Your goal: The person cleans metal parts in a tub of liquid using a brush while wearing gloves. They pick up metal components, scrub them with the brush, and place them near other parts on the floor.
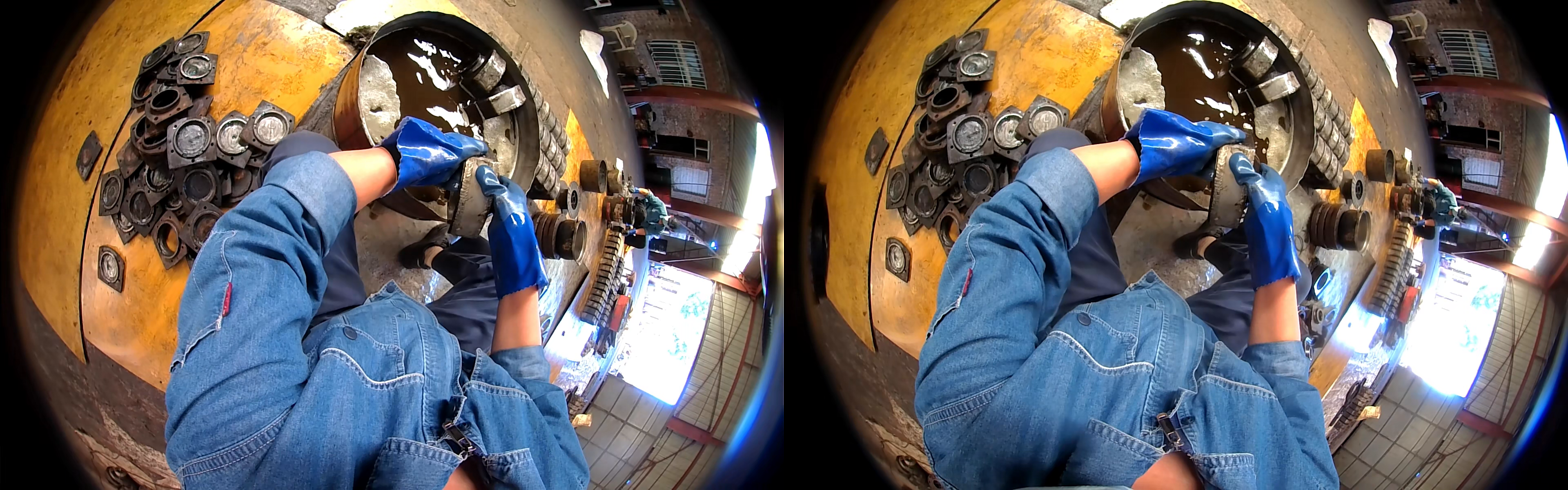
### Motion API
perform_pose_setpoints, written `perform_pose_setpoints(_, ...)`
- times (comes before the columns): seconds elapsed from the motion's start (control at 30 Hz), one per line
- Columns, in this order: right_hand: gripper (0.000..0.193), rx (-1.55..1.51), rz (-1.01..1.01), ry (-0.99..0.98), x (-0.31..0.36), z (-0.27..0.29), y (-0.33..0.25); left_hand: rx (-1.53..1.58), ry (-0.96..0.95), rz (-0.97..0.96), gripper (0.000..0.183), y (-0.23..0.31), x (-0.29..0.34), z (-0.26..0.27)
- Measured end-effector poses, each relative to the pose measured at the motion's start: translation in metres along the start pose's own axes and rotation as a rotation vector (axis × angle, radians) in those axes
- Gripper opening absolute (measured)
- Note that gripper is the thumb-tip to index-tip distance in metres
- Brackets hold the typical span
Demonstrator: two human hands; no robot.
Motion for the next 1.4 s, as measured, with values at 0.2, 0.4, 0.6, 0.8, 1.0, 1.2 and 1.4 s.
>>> perform_pose_setpoints(0.2, 0.062, -0.007, -0.006, 0.01, -0.006, 0.003, 0.007, -0.041, 0.058, -0.06, 0.041, -0.007, -0.009, 0.003)
perform_pose_setpoints(0.4, 0.065, -0.003, 0.018, 0.004, -0.005, 0.002, 0.005, 0.061, 0.076, 0.011, 0.041, 0.0, -0.001, -0.002)
perform_pose_setpoints(0.6, 0.052, -0.033, -0.03, -0.018, -0.013, 0.005, 0.011, -0.007, 0.072, 0.017, 0.041, 0.014, 0.009, -0.002)
perform_pose_setpoints(0.8, 0.067, -0.071, -0.017, -0.062, -0.011, -0.001, 0.01, -0.003, 0.047, -0.002, 0.041, -0.014, -0.013, 0.005)
perform_pose_setpoints(1.0, 0.065, -0.14, -0.011, -0.092, -0.006, -0.004, 0.007, -0.187, 0.09, -0.095, 0.042, 0.001, 0.0, 0.004)
perform_pose_setpoints(1.2, 0.063, -0.069, -0.002, -0.032, -0.009, 0.001, 0.009, -0.121, 0.083, -0.091, 0.041, -0.02, -0.019, 0.007)
perform_pose_setpoints(1.4, 0.063, -0.088, 0.022, -0.066, -0.015, 0.008, 0.016, -0.138, 0.006, -0.046, 0.048, -0.019, -0.023, 0.005)
Point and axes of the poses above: each hand's wrist, its own x-axis away from the middle knuckle, its own z-axis out of the back of the hand, y = z × x, the point moved 6 cm from there along -x, towards the middle knuckle, and after that the axes turned 15 degrees about -x, right-handed, at the moved point
